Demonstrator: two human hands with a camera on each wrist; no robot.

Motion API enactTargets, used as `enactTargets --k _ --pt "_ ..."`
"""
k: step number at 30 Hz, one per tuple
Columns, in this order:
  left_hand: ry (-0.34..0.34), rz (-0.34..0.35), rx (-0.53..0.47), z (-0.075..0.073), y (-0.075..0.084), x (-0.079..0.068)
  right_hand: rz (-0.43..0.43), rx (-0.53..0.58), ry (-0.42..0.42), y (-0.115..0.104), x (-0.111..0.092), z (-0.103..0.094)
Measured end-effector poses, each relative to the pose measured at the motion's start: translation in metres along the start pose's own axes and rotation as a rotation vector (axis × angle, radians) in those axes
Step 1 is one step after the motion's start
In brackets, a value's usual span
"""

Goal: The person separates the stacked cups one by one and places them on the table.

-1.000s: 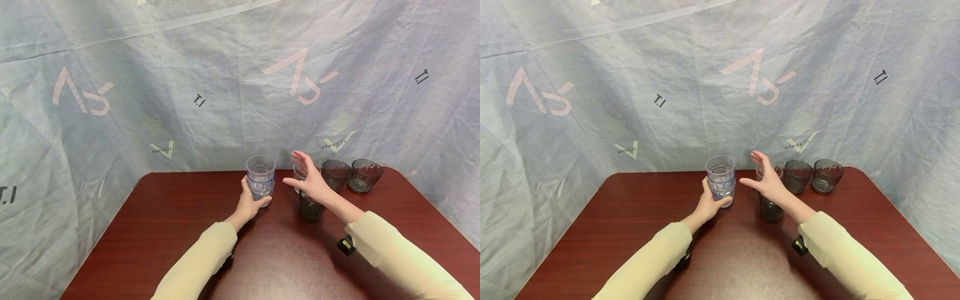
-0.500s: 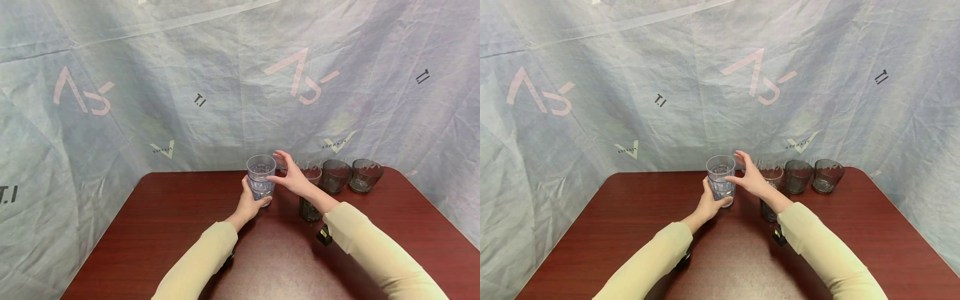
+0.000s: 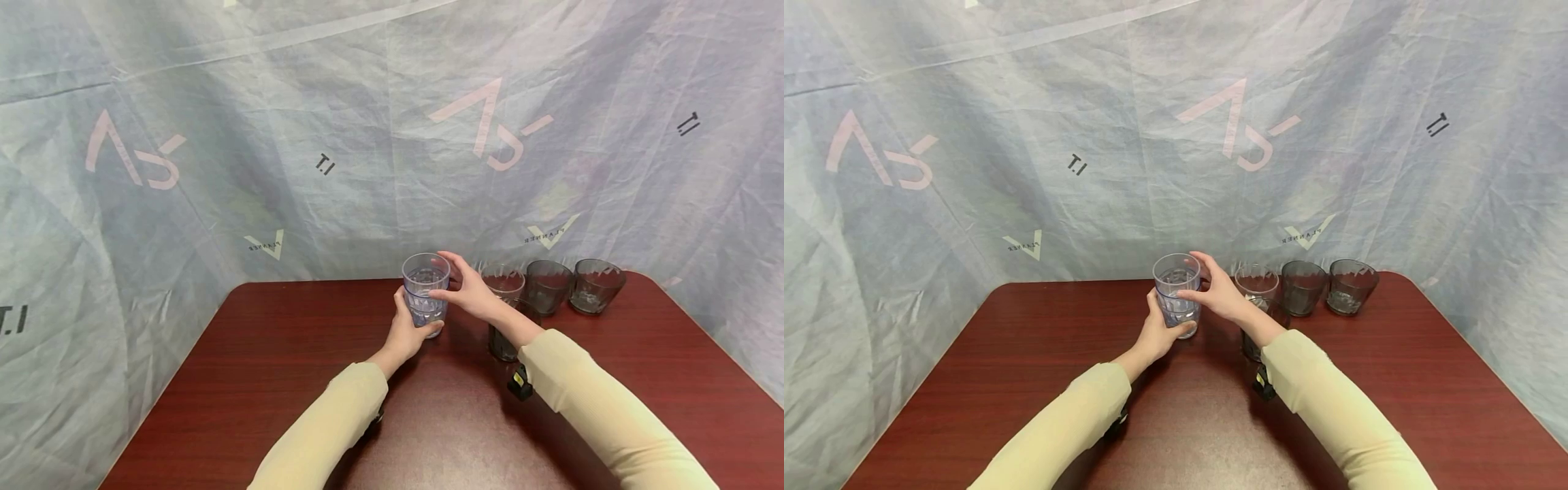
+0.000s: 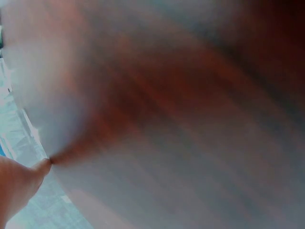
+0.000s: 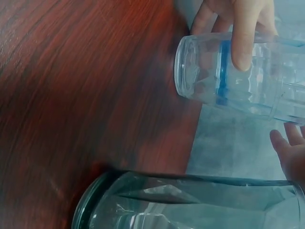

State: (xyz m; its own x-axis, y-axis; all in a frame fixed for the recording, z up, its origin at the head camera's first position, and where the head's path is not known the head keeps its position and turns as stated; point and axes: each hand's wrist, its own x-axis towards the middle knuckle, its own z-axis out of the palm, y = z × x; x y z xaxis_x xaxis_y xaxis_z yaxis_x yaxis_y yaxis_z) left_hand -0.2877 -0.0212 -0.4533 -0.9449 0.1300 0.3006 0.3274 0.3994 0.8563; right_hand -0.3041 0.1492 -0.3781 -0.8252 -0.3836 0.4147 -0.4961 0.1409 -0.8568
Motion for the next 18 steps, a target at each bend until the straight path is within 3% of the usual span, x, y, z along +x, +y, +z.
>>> enactTargets --k 18 --pt "-0.001 -0.014 0.001 0.0005 -0.0019 0.0015 -0.025 0.004 0.039 0.0040 -0.0013 0.0030"
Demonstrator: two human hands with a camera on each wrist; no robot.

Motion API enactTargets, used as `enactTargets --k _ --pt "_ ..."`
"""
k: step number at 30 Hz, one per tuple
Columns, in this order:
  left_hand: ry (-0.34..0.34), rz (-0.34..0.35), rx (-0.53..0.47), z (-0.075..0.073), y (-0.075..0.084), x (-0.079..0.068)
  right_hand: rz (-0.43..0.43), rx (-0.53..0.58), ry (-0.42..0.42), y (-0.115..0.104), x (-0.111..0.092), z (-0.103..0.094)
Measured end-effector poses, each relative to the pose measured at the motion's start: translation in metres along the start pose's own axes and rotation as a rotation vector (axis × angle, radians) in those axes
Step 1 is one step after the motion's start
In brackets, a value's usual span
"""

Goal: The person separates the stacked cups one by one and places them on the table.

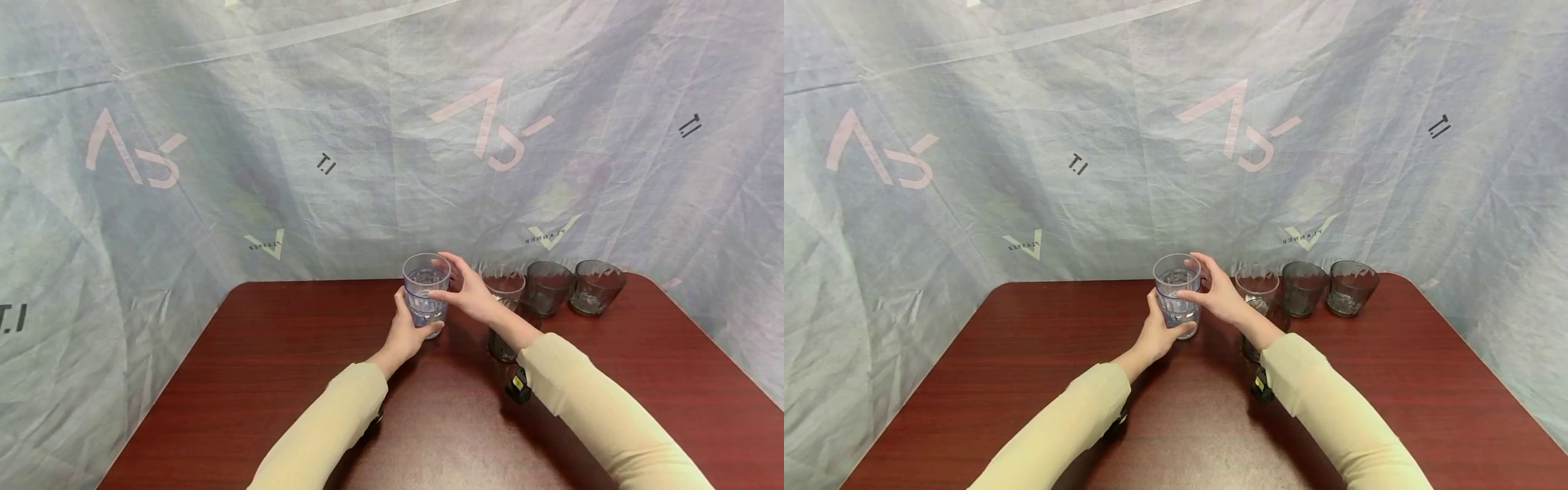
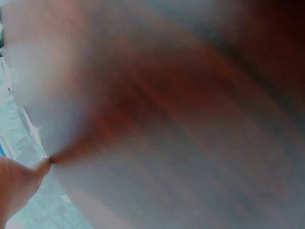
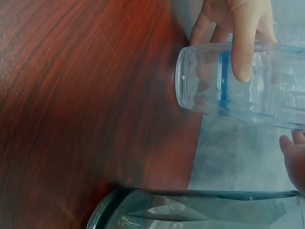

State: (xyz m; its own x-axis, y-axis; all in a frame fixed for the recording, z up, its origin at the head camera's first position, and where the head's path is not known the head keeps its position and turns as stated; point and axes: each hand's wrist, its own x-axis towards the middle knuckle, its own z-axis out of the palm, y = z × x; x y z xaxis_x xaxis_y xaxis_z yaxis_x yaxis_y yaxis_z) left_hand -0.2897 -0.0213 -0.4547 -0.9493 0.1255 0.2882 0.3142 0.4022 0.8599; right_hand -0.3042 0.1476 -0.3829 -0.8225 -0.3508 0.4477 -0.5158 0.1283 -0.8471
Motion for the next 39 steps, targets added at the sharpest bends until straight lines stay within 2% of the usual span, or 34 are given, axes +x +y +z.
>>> enactTargets --k 13,25,39 --pt "-0.004 -0.001 0.011 0.000 -0.001 -0.001 -0.053 0.041 0.040 0.002 -0.002 0.005" --pt "-0.014 -0.022 0.000 -0.001 0.001 -0.002 -0.033 0.048 0.056 -0.002 -0.003 0.006" --pt "-0.007 -0.011 -0.007 0.000 -0.002 0.001 -0.058 0.116 0.147 -0.016 0.001 0.005"
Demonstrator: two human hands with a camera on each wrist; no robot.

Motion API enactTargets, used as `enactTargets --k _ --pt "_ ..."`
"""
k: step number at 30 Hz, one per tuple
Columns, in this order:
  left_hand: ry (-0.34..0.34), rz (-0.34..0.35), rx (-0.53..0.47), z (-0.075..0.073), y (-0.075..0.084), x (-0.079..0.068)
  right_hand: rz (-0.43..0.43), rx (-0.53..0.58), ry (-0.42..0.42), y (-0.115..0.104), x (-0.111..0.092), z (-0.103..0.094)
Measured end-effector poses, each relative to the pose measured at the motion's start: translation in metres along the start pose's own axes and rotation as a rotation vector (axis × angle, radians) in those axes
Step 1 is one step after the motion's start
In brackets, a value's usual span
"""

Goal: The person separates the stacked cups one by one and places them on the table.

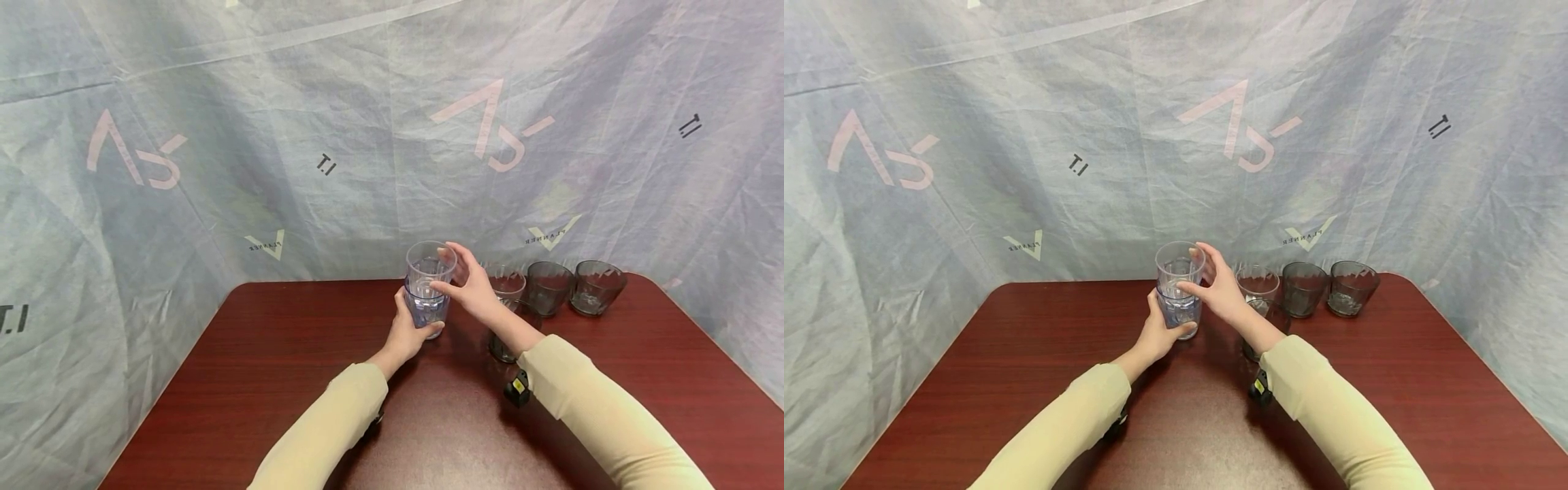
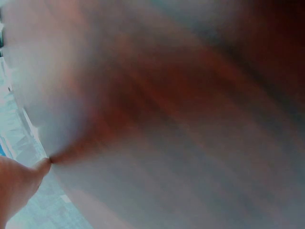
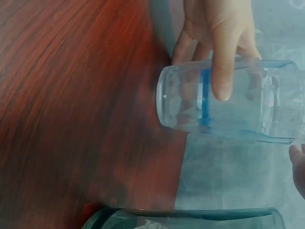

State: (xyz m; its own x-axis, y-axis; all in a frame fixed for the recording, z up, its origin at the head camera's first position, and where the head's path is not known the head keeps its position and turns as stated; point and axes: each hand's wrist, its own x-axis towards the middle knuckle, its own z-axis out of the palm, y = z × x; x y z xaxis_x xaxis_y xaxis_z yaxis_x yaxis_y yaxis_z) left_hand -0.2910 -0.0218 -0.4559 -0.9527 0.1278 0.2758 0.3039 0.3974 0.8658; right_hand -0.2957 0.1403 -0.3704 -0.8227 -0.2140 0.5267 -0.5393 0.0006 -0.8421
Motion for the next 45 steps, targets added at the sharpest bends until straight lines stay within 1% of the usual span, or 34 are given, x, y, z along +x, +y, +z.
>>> enactTargets --k 6,10,13,19,22,25,29,33,39,45 --pt "0.017 0.011 0.001 0.001 0.001 0.001 -0.007 0.025 0.055 -0.009 0.003 -0.003" --pt "0.023 0.012 -0.002 0.001 0.001 0.001 -0.026 0.081 0.105 -0.015 0.005 -0.006" --pt "0.024 0.015 -0.003 0.001 0.001 0.001 -0.039 0.101 0.133 -0.021 0.006 -0.010" --pt "0.023 0.003 0.003 0.002 0.000 0.001 -0.044 0.109 0.181 -0.030 0.003 -0.028" --pt "0.026 -0.009 0.004 0.003 0.000 0.000 -0.029 0.081 0.197 -0.031 -0.001 -0.041" --pt "0.025 -0.017 0.005 0.003 0.000 0.000 -0.018 0.061 0.213 -0.032 -0.007 -0.053" --pt "0.023 -0.015 0.003 0.002 0.001 -0.001 -0.020 0.071 0.226 -0.035 -0.016 -0.068" --pt "0.020 -0.019 -0.001 0.000 0.003 -0.002 -0.053 0.091 0.215 -0.038 -0.026 -0.081" --pt "0.009 -0.041 0.002 0.000 0.004 -0.003 -0.124 0.105 0.191 -0.044 -0.044 -0.101" --pt "0.003 -0.052 0.006 -0.001 0.004 -0.003 -0.143 0.092 0.185 -0.051 -0.065 -0.122"
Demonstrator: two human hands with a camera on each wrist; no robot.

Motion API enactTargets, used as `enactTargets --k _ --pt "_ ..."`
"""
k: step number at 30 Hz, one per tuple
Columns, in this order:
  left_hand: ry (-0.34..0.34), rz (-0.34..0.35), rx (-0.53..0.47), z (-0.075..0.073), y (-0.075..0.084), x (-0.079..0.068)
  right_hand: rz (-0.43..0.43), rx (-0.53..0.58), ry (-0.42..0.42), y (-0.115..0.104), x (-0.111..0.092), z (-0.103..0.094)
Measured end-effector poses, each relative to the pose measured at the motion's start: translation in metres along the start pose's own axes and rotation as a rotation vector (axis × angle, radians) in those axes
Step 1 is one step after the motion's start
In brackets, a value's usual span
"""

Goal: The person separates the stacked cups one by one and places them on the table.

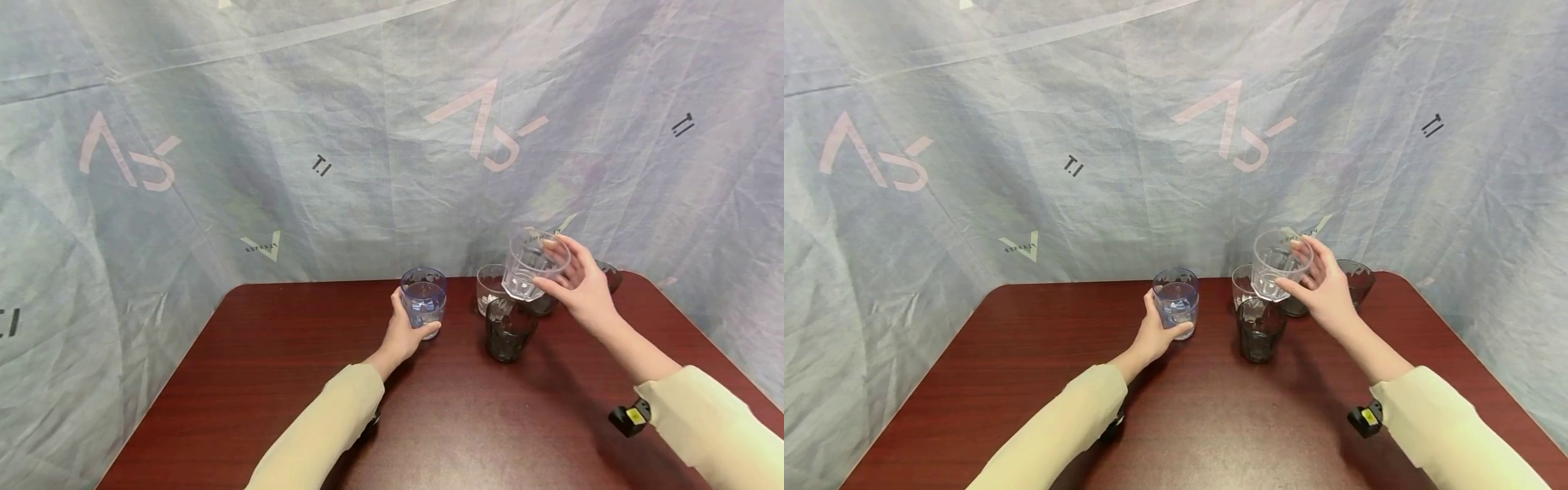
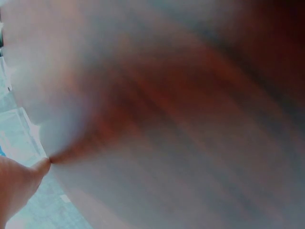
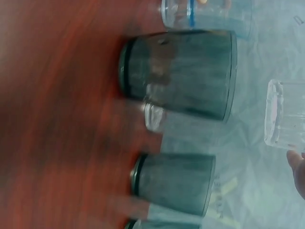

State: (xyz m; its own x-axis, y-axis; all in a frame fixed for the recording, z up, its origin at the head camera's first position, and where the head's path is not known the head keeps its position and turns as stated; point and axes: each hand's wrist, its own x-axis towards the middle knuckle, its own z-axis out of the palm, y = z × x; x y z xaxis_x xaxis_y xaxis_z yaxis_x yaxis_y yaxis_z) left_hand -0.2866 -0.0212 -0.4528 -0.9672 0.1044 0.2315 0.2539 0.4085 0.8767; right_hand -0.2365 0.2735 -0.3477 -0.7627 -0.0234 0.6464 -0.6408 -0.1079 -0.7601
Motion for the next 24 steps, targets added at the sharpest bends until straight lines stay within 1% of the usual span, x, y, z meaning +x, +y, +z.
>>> enactTargets --k 5,10,12,17,19,24 --pt "0.003 -0.001 0.000 0.000 0.000 0.000 0.005 0.010 -0.005 -0.006 -0.014 -0.017" --pt "0.007 0.007 0.006 0.000 -0.001 0.001 0.004 0.020 -0.007 -0.006 -0.030 -0.032" --pt "0.005 0.015 0.002 0.000 -0.001 0.001 0.008 0.009 -0.011 -0.005 -0.037 -0.036" --pt "0.004 0.029 -0.003 0.000 -0.001 0.001 -0.001 0.039 0.005 0.000 -0.049 -0.045" --pt "0.005 0.025 -0.001 0.001 -0.002 0.001 0.001 0.060 0.017 0.002 -0.052 -0.047" --pt "0.000 0.016 -0.001 0.001 -0.003 0.001 0.021 0.056 0.026 0.006 -0.056 -0.050"
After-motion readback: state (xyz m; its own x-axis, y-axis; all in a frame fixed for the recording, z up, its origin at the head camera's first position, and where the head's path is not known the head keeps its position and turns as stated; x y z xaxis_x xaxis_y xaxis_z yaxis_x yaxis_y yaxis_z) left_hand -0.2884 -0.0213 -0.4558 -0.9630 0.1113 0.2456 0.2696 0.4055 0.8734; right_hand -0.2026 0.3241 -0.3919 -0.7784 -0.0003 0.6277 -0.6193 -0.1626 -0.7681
